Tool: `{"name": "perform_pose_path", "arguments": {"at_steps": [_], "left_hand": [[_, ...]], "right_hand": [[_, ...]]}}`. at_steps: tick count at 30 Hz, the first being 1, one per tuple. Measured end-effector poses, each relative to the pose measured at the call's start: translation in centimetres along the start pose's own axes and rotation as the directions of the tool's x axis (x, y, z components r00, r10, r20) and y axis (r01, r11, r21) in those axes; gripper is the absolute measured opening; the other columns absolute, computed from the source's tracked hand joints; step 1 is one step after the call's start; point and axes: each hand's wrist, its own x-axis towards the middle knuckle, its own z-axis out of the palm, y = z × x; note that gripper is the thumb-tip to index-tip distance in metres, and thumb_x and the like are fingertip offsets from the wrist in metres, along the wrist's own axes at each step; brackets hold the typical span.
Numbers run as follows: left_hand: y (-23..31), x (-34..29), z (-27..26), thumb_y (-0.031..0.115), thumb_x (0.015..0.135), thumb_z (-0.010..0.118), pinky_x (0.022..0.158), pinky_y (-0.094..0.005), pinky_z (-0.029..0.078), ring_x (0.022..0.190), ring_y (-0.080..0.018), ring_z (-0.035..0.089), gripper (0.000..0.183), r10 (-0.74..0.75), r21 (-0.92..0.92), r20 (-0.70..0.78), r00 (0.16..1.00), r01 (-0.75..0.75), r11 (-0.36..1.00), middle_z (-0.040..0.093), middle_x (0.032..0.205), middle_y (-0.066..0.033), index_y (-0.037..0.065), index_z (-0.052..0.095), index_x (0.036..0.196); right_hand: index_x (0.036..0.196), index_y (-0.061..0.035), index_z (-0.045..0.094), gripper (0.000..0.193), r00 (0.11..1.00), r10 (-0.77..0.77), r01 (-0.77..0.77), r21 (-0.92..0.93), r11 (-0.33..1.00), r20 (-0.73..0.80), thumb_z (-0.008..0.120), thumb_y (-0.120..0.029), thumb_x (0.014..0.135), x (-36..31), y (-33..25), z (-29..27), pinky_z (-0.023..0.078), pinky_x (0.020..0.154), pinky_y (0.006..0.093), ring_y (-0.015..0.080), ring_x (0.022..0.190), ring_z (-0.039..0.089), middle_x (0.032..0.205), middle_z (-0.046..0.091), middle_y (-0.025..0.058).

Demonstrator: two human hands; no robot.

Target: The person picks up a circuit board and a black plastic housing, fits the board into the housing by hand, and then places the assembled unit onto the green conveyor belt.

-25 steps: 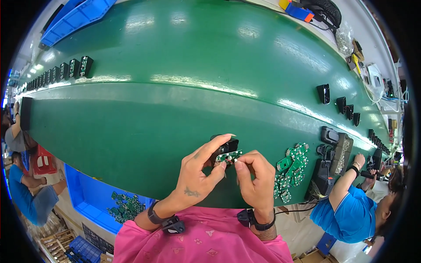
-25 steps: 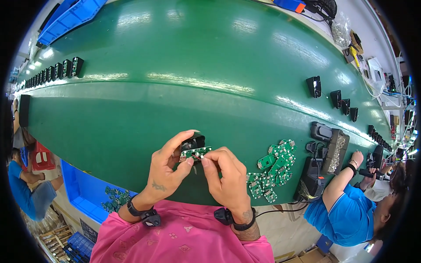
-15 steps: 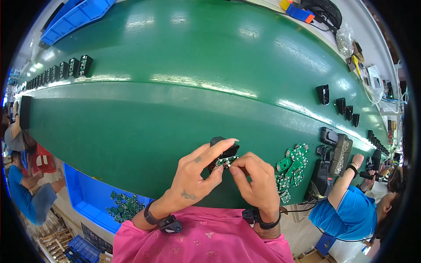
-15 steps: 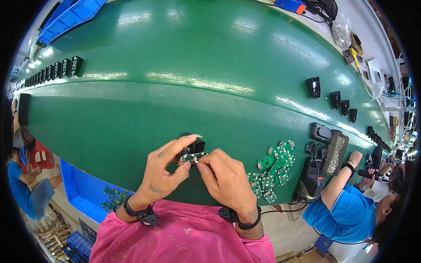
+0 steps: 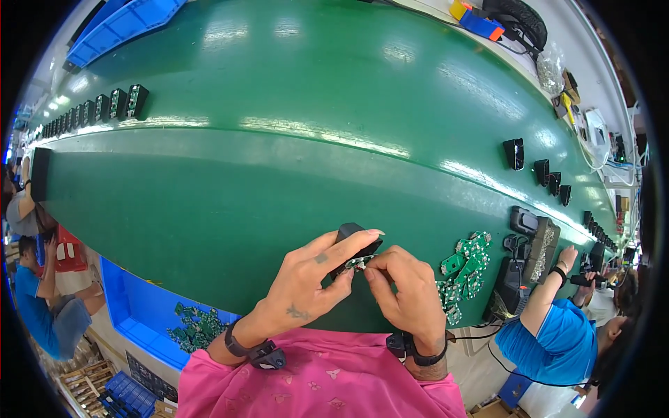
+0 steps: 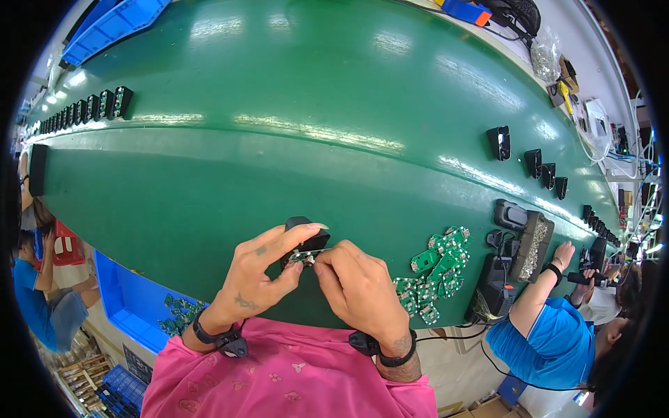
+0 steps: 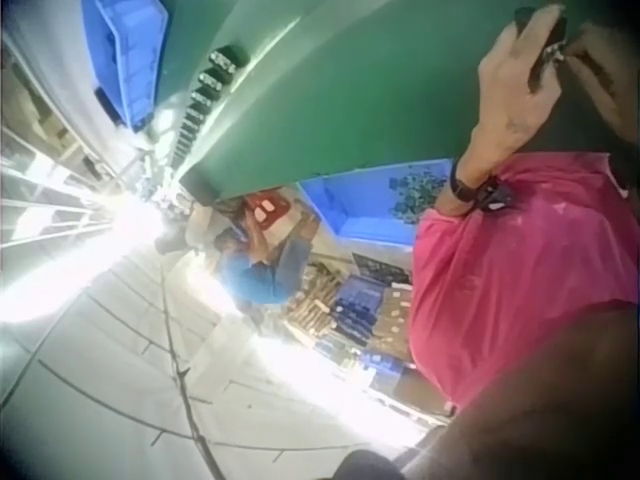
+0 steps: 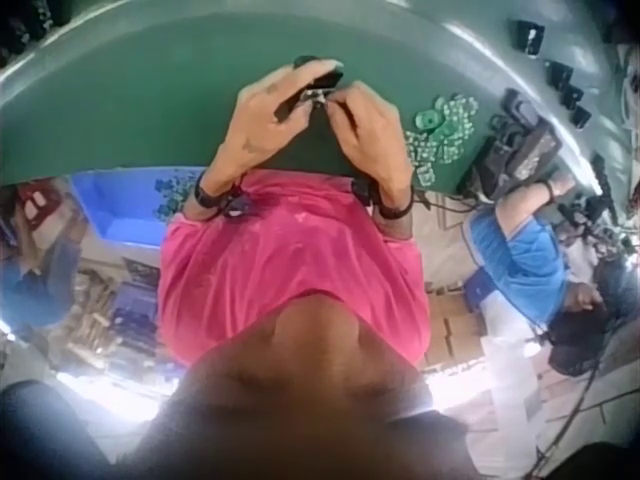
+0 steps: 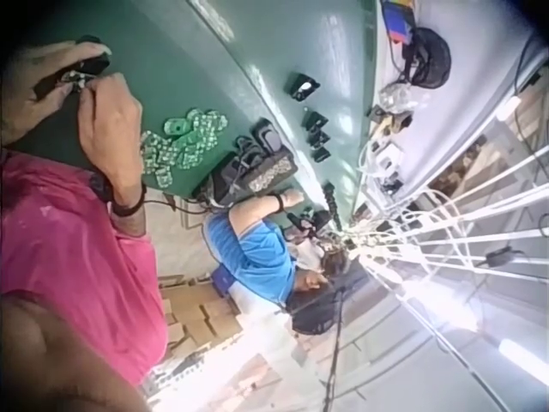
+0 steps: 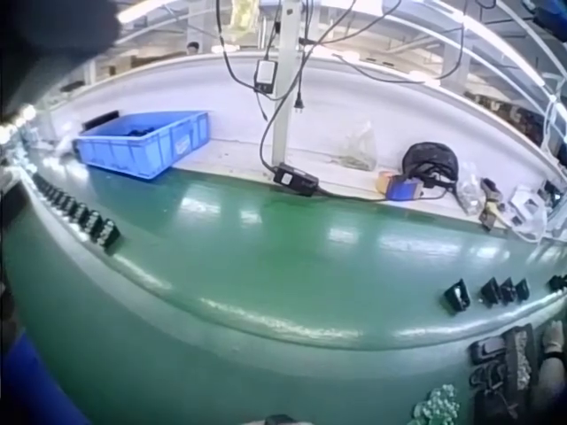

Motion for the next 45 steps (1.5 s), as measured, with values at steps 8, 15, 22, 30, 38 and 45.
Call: {"name": "perform_pose_path", "arguments": {"at_steps": [8,15,22,30,38,45], "left_hand": [[-0.8,-0.6,1.7,-0.008,0.071,0.063,0.062,-0.0355,0.055,0.075,-0.0306,0.066,0.058,0.171,0.274,-0.178,0.969,-0.118,0.954,0.066,0.102,-0.0148,0.01,0.062,0.126],[-1.5,-1.4,2.1,-0.005,0.072,0.063,0.061,-0.0391,0.056,0.069,-0.0311,0.065,0.065,0.16,0.258,-0.244,0.957,-0.095,0.962,0.062,0.105,-0.0217,0.017,0.059,0.133],[-0.8,-1.8,1.8,-0.002,0.072,0.064,0.064,-0.0383,0.058,0.072,-0.0326,0.067,0.067,0.23,0.406,-0.218,0.948,-0.126,0.905,0.061,0.109,-0.026,0.018,0.059,0.135],[-0.9,-1.8,2.1,-0.001,0.073,0.064,0.064,-0.0383,0.058,0.072,-0.0325,0.067,0.066,0.235,0.379,-0.25,0.939,-0.128,0.916,0.061,0.109,-0.0257,0.019,0.059,0.136],[-1.5,-2.0,0.4,-0.002,0.078,0.062,0.073,-0.0382,0.058,0.088,-0.035,0.068,0.06,0.103,0.161,-0.317,0.943,-0.054,0.986,0.064,0.116,-0.0206,0.014,0.057,0.136],[-0.6,-0.4,0.0,0.001,0.086,0.059,0.07,-0.031,0.055,0.078,-0.0187,0.068,0.055,-0.141,-0.447,0.049,0.989,0.148,0.882,0.066,0.107,-0.0117,0.009,0.046,0.139]], "right_hand": [[0.088,-0.0001,0.057,0.01,0.994,-0.009,-0.007,-0.139,0.99,-0.113,0.065,0.005,0.084,0.1,-0.8,1.9,0.044,0.051,0.039,0.0314,0.06,0.059,0.074,0.057,0.0136],[0.089,0.0001,0.057,0.008,0.994,0.005,-0.019,-0.127,0.992,-0.113,0.063,0.004,0.085,0.0,-0.2,2.8,0.045,0.053,0.0403,0.0336,0.062,0.059,0.075,0.057,0.0147],[0.089,0.0001,0.057,0.008,0.997,0.057,-0.056,0.014,0.998,-0.053,0.063,0.005,0.086,0.0,-0.5,2.1,0.046,0.052,0.0401,0.0332,0.061,0.059,0.075,0.058,0.014],[0.088,0.0007,0.06,0.004,0.986,0.137,-0.136,0.015,0.991,-0.1,0.063,0.002,0.088,-0.3,-1.3,2.4,0.045,0.053,0.0361,0.029,0.058,0.058,0.074,0.059,0.0134],[0.093,0.0,0.063,0.004,0.981,0.107,-0.1,0.047,0.994,-0.163,0.063,-0.003,0.091,0.5,-0.5,4.3,0.044,0.053,0.0313,0.0197,0.061,0.059,0.075,0.061,0.0102],[0.087,0.0005,0.056,0.021,0.893,0.406,-0.276,0.472,0.837,-0.197,0.053,-0.016,0.1,-1.3,2.2,3.4,0.037,0.048,0.026,0.0104,0.056,0.05,0.067,0.053,-0.0002]]}}
